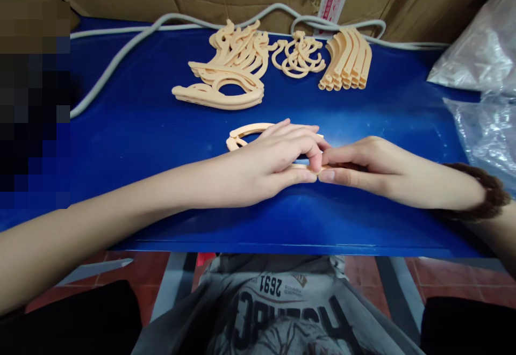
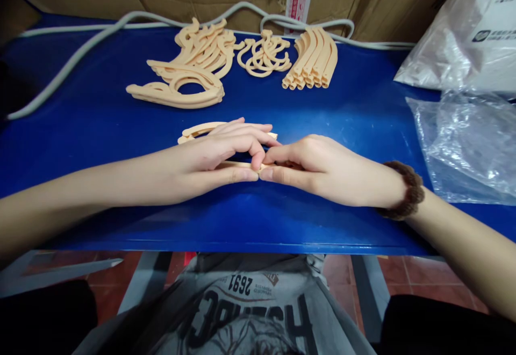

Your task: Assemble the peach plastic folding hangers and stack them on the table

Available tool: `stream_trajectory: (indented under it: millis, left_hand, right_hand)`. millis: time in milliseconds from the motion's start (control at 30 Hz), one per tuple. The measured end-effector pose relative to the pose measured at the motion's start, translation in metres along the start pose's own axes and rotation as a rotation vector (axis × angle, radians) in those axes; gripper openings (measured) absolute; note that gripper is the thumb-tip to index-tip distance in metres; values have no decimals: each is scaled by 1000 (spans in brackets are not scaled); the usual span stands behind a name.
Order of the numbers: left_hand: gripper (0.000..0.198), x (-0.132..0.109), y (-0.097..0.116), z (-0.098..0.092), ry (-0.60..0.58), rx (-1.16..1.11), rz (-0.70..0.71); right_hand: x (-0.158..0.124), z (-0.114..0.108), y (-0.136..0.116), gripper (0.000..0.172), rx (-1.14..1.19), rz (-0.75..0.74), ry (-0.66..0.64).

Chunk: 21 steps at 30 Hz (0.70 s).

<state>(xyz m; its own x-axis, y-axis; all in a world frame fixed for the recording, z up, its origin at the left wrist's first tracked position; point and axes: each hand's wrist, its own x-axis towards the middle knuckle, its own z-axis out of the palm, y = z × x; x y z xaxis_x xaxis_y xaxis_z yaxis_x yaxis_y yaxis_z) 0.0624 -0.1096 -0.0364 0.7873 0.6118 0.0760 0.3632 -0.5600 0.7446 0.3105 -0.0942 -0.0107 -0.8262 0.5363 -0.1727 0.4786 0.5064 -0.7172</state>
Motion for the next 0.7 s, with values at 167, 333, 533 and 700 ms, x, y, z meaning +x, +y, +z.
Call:
stream_trajectory:
  millis: [167,333,533,700]
  left_hand:
    - [17,-1,-2,2,126,90,48]
    - [32,-2,-12,-7,112,232,40]
    - [31,-1,-19,-13,69,247,67]
    - [30,0,-19,-12,78,228,88]
  right_hand:
    - [-2,0,1,44,-34,15,10]
    - [-7,-6,7,45,-57,20,14]
    - [-10,-14,14,43,57,86,-15]
    - [-10,-16,12,42,122,118,-12]
